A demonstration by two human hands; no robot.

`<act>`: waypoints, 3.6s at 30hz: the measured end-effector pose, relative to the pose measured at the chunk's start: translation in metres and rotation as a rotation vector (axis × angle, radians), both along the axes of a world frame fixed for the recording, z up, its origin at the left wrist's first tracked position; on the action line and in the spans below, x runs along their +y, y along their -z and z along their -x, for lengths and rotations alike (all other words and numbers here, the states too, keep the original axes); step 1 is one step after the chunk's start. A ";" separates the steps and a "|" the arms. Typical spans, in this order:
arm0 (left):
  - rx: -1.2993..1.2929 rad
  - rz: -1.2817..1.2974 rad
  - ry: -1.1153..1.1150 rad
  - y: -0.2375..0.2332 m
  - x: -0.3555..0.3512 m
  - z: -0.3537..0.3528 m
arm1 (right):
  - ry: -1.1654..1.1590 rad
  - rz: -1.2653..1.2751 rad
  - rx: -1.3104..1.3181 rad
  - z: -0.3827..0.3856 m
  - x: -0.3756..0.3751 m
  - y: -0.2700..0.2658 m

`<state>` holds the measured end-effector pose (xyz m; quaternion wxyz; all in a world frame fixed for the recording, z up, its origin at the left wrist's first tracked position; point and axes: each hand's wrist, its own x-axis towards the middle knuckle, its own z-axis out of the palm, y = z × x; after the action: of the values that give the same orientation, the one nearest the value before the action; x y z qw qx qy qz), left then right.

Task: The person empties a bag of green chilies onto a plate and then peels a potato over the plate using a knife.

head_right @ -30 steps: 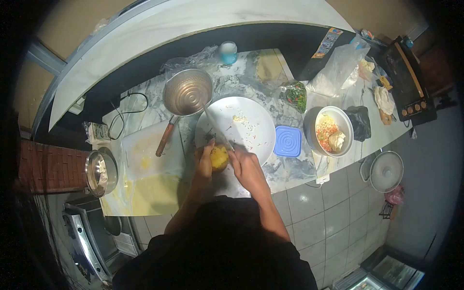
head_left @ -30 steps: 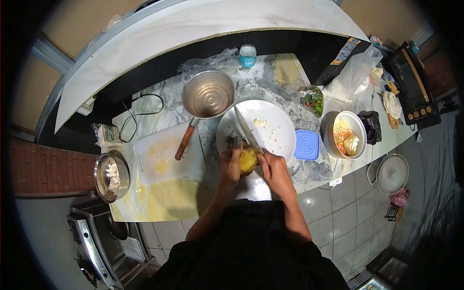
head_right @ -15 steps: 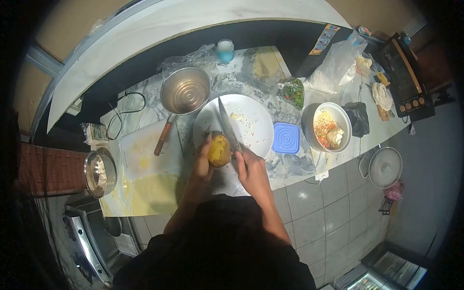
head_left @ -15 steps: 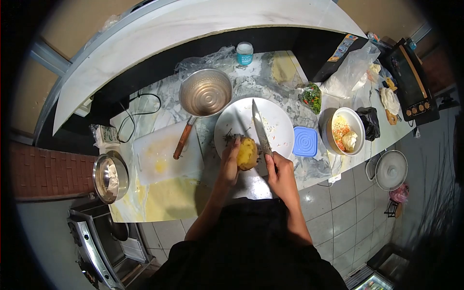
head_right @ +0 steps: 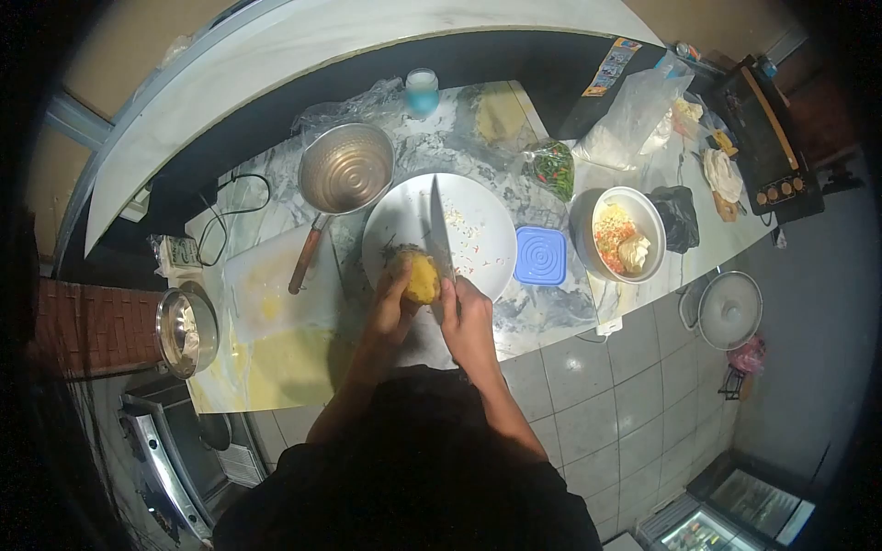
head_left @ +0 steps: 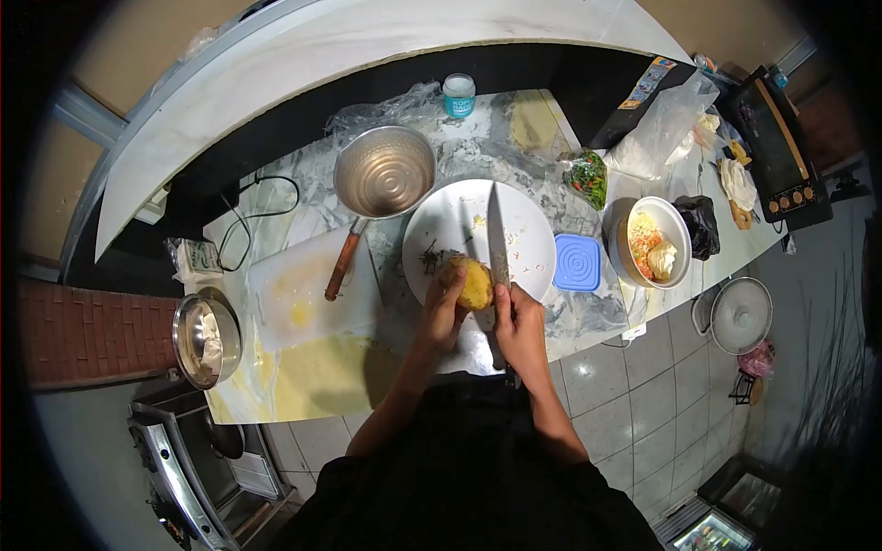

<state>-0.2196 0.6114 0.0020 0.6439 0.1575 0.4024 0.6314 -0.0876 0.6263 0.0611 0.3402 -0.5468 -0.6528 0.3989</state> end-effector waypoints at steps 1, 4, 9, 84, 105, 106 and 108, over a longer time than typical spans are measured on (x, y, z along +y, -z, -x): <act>-0.084 -0.016 0.032 -0.001 -0.001 0.000 | 0.000 0.000 -0.001 0.000 0.001 0.002; 0.020 0.036 0.078 -0.014 -0.003 0.002 | 0.055 -0.085 0.003 -0.003 0.007 0.016; 0.174 -0.109 0.194 -0.032 -0.014 0.006 | 0.010 -0.145 0.022 -0.019 0.022 0.023; 0.345 0.028 0.231 -0.042 -0.012 0.016 | -0.246 -0.030 -0.048 -0.008 0.023 0.000; 0.335 -0.065 0.188 -0.061 -0.014 0.011 | -0.164 -0.104 -0.083 -0.014 0.023 -0.002; 0.345 -0.038 0.189 -0.066 -0.015 0.011 | -0.165 -0.100 -0.070 -0.014 0.019 -0.003; 0.351 -0.016 0.186 -0.061 -0.015 0.010 | -0.169 -0.101 -0.061 -0.016 0.016 -0.002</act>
<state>-0.2292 0.5965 0.0633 0.6183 0.3066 0.4872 0.5352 -0.0718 0.6425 0.0635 0.3125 -0.4840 -0.7259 0.3757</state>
